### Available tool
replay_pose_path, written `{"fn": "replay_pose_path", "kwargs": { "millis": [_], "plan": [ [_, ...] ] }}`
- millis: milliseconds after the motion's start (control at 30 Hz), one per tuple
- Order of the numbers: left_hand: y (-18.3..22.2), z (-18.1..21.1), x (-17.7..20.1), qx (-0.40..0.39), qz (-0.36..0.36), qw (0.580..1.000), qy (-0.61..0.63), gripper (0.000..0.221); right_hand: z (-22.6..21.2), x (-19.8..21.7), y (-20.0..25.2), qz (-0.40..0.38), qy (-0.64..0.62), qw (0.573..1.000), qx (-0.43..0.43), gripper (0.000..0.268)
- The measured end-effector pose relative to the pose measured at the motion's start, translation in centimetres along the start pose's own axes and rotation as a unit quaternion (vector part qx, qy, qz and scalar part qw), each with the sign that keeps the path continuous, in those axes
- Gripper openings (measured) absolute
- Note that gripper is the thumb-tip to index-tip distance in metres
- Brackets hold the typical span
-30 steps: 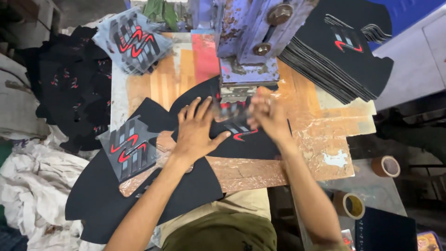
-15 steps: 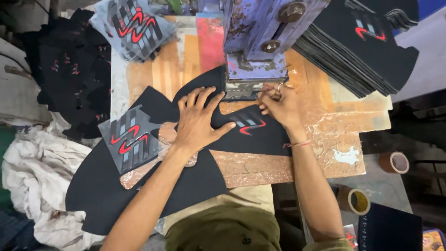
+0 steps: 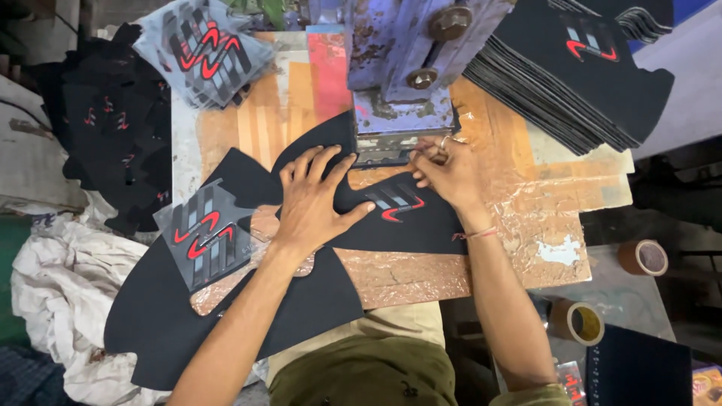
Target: Applying decorative labels to shoe components using a heat-press machine.
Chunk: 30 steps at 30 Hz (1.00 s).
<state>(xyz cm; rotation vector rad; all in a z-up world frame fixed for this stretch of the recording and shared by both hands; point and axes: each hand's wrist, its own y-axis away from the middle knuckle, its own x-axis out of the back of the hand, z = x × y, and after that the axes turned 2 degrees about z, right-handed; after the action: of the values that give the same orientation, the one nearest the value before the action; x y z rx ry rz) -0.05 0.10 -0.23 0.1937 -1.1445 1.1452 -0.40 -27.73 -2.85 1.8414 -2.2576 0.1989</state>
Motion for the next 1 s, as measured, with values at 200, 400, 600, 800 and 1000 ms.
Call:
{"fn": "replay_pose_path", "kwargs": {
  "millis": [200,400,600,800,1000],
  "plan": [
    [-0.2,0.4,0.3,0.005,-0.009,1.000,-0.008,0.080,0.2,0.1,-0.1,-0.007,-0.025,1.000,0.006,0.021],
    [-0.1,0.2,0.0,-0.001,0.000,1.000,-0.009,0.080,0.2,-0.3,-0.2,0.016,0.012,0.999,0.027,0.019],
    [0.3,-1.2,1.0,-0.090,0.003,0.996,-0.019,0.071,-5.4,-0.4,3.4,0.037,0.129,0.988,0.070,0.028],
    [7.3,-10.4,11.1,0.077,0.069,0.990,-0.099,0.073,-1.1,1.8,14.8,0.168,0.243,0.942,0.159,0.017],
    [19.6,-15.8,13.8,0.364,0.095,0.915,0.148,0.043,-3.1,1.8,17.5,0.165,0.228,0.953,0.114,0.015]
  ]
}}
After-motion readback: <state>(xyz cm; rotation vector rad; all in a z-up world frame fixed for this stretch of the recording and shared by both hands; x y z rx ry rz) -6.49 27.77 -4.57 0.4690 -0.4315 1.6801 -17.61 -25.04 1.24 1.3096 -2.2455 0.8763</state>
